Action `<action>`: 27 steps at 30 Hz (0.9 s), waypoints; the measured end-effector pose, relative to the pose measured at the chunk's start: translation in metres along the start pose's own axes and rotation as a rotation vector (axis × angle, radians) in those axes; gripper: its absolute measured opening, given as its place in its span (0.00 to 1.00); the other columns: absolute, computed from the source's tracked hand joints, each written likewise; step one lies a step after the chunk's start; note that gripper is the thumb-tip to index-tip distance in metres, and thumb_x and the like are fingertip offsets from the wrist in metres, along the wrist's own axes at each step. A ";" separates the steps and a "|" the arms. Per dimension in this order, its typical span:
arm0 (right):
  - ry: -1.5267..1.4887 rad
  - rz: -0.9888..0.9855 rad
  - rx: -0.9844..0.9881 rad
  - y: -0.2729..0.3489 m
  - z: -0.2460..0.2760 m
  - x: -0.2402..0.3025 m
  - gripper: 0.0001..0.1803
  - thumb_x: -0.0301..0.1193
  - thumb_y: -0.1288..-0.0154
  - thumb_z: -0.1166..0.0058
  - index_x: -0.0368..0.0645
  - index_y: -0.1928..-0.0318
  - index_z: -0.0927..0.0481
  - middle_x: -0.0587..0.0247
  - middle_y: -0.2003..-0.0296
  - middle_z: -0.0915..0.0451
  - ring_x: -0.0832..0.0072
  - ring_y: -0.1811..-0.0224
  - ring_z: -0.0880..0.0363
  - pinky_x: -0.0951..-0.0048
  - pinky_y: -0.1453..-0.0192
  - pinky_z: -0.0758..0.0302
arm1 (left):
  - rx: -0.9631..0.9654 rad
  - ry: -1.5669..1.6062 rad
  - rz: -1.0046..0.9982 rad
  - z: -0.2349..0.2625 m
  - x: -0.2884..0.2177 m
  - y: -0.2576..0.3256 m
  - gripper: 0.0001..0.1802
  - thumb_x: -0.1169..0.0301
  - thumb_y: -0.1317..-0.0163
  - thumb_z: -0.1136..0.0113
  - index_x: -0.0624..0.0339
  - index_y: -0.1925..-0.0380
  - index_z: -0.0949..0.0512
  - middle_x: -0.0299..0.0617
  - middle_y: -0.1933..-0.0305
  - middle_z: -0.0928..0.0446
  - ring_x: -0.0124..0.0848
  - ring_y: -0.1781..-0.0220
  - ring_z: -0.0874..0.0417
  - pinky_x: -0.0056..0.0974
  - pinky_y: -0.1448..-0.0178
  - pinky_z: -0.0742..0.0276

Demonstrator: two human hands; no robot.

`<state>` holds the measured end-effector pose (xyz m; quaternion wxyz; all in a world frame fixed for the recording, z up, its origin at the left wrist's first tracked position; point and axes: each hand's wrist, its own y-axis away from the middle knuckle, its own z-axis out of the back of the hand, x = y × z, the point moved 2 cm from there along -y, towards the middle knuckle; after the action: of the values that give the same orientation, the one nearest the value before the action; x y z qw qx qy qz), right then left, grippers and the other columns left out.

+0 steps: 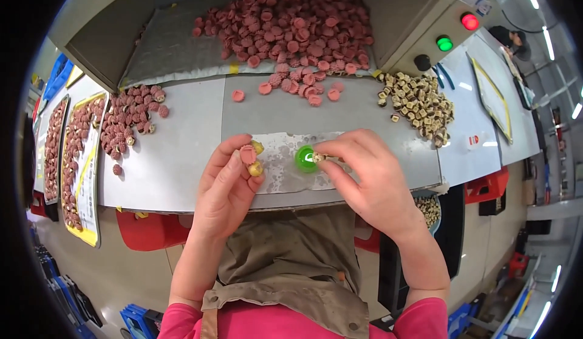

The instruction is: The person is manually assembling small pink and yellow plastic toy components at a factory workbench.

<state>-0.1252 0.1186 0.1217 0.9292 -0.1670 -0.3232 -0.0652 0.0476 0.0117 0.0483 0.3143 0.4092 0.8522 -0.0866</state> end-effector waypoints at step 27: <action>0.264 0.182 0.164 -0.012 -0.026 -0.010 0.11 0.22 0.47 0.42 0.41 0.61 0.19 0.61 0.67 0.24 0.63 0.63 0.26 0.67 0.59 0.27 | 0.079 -0.226 0.072 -0.006 -0.001 -0.004 0.17 0.69 0.32 0.48 0.61 0.45 0.31 0.35 0.52 0.25 0.24 0.52 0.26 0.32 0.46 0.29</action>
<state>-0.1210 0.0979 0.0992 0.9761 -0.1095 -0.1863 0.0244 0.0421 0.0104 0.0534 0.3948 0.4390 0.7922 -0.1545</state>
